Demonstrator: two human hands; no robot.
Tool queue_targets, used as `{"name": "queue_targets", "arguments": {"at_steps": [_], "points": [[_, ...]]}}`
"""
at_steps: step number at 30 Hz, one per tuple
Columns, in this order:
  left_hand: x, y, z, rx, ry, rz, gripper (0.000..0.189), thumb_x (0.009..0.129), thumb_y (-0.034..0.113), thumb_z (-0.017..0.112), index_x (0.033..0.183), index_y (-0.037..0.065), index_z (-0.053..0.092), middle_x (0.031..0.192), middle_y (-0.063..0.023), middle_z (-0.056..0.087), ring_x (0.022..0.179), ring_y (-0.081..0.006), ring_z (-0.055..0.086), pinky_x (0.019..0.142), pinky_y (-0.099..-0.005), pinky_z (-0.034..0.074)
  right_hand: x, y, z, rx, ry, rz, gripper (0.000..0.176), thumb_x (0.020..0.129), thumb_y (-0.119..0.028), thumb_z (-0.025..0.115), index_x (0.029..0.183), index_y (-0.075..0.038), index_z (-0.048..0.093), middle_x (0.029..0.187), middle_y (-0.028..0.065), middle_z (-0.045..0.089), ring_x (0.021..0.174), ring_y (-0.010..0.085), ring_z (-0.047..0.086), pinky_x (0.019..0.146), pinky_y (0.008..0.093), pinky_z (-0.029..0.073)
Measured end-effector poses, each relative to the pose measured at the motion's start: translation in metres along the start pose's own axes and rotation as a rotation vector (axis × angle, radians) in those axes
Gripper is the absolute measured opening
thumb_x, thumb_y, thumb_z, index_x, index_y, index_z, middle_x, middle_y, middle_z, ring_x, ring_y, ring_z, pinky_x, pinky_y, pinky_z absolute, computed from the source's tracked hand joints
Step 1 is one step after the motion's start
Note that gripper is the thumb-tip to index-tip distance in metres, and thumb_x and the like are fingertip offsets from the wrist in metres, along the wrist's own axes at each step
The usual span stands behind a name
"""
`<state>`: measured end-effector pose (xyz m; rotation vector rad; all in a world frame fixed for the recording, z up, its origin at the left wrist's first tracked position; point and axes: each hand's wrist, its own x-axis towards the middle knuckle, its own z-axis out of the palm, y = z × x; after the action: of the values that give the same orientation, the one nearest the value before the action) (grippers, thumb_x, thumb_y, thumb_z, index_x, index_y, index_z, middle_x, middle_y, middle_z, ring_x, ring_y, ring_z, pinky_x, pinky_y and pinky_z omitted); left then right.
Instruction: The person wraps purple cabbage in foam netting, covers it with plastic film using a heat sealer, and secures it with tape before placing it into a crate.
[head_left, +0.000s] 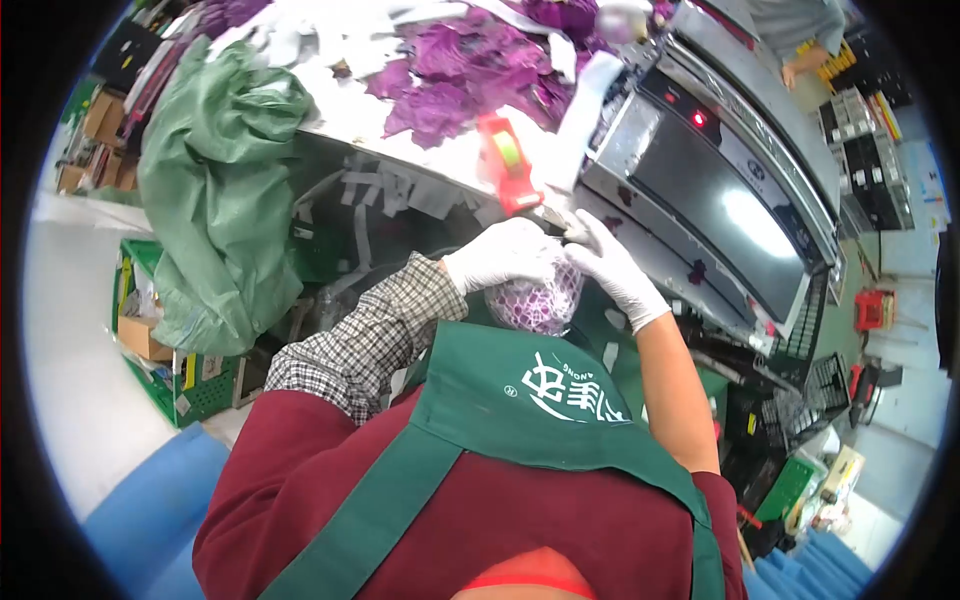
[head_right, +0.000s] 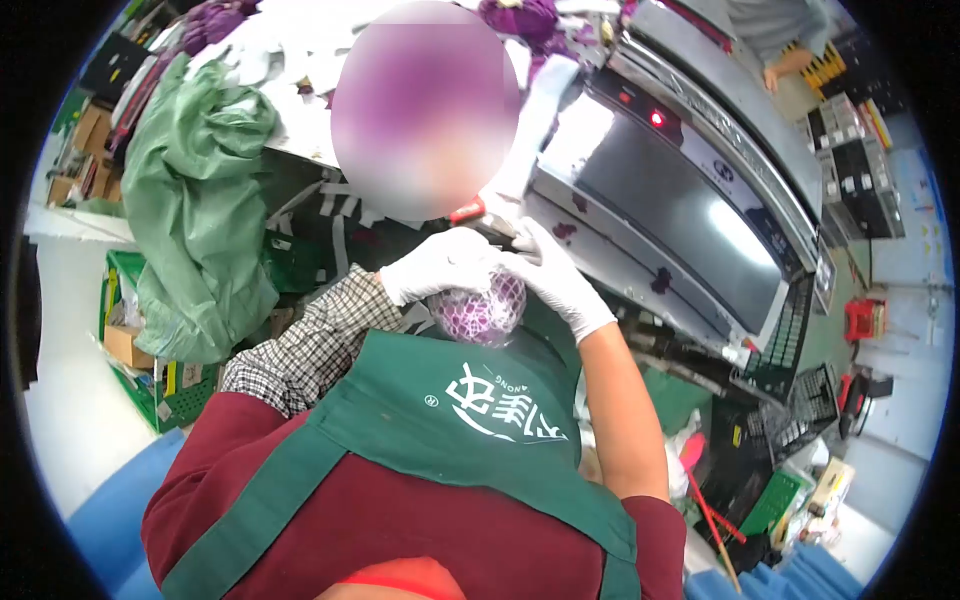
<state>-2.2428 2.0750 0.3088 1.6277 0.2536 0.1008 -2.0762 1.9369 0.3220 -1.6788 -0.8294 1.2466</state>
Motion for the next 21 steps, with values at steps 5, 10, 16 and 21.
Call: {"name": "queue_targets", "arguments": {"at_steps": [5,10,16,21], "points": [[0.004,0.039,0.041,-0.291,-0.013,-0.066,0.057,0.065,0.014,0.076,0.113,0.002,0.049,0.105,-0.0047,0.055,0.1,-0.0115,0.051,0.087,-0.029,0.042,-0.041,-0.017,-0.003,0.235,-0.027,0.031,0.051,0.081,-0.017,0.063,0.124,0.002,0.045,0.116,0.0119,0.054,0.105,0.0163,0.051,0.092,0.0283,0.04],[0.035,0.087,0.077,-0.041,-0.074,0.131,0.059,0.065,0.014,0.074,0.117,0.002,0.05,0.112,-0.0074,0.055,0.098,-0.0117,0.052,0.081,-0.0267,0.045,-0.092,-0.033,-0.041,0.301,0.137,-0.183,0.037,0.083,-0.018,0.059,0.116,-0.001,0.054,0.114,0.0094,0.056,0.106,0.0162,0.051,0.094,0.0308,0.039],[0.111,0.134,0.159,-0.576,-0.281,0.03,0.078,0.058,0.012,0.079,0.124,0.0,0.038,0.122,-0.0151,0.049,0.112,-0.0226,0.049,0.097,-0.0353,0.039,-0.163,0.036,-0.123,1.066,0.029,-0.31,0.078,0.08,-0.052,0.058,0.134,-0.002,0.031,0.129,0.0095,0.045,0.117,0.0197,0.045,0.098,0.0353,0.038],[0.205,0.164,0.288,-0.553,-0.507,0.078,0.079,0.06,0.011,0.079,0.126,0.0,0.037,0.124,-0.0147,0.047,0.116,-0.0226,0.046,0.1,-0.0362,0.035,-0.242,0.075,-0.221,1.337,0.109,-0.379,0.103,0.058,-0.062,0.071,0.132,-0.001,0.033,0.126,0.0139,0.047,0.115,0.0223,0.047,0.098,0.0374,0.04]]}}
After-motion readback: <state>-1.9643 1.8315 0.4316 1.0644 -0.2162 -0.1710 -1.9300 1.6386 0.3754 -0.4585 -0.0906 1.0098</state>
